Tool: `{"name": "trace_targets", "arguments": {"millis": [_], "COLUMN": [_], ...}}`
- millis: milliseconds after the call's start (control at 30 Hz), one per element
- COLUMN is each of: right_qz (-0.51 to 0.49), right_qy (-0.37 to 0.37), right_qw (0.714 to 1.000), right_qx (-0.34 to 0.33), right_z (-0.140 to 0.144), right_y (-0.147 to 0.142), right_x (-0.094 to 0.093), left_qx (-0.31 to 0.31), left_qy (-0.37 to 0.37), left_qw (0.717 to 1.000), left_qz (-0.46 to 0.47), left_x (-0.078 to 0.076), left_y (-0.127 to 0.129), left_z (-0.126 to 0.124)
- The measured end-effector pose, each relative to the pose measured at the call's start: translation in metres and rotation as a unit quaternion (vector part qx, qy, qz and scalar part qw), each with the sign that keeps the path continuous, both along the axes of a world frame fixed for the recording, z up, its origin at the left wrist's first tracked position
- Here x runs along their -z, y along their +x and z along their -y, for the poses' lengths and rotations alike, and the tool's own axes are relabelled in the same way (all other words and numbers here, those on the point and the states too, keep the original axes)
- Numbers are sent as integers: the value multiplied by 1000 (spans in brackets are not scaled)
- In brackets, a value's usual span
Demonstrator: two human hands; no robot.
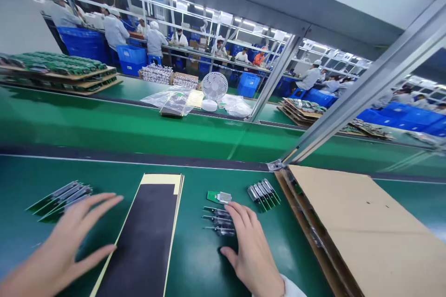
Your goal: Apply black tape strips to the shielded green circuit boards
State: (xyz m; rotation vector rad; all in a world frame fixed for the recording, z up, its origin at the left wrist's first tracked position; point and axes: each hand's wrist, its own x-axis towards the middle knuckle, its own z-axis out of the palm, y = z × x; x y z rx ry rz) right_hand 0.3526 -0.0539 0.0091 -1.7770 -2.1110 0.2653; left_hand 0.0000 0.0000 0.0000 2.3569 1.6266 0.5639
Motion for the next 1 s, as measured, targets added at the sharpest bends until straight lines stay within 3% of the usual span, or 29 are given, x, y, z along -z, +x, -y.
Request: {"name": "trace_targets", "arguments": {"millis": [67,167,300,400,467,567,733,1000], "right_qz": [3,-15,-45,-19,6,41,85,123], "right_qy": [-12,-22,13,41,36,4,-76,-145], "right_qw": [1000,1000,996,984,973,962,937,923], "right_qx": [-1,12,72,175,226,269,332,335], "right_z": [-4,-1,13,14,4,-24,-68,-79], "right_y": [-1,7,42,71,81,80,61,62], "right_x": [-4,-11,-20,-22,-21,-17,-13,-17], "left_qx": [62,136,249,281,278,264,254,240], "left_qy": [-100,-213,-226,-189,-176,-175,-164,-164], "left_qw": [993,967,942,940,942,944,949,954], "left_qz": [16,21,-8,-47,-71,-88,-91,-77], "left_x": [-3,-22,-48,-46,-40,-32,-31,-26], "left_y": [22,65,145,199,222,236,234,228], "left_z": [13,14,-4,-16,-21,-25,-27,-26]}}
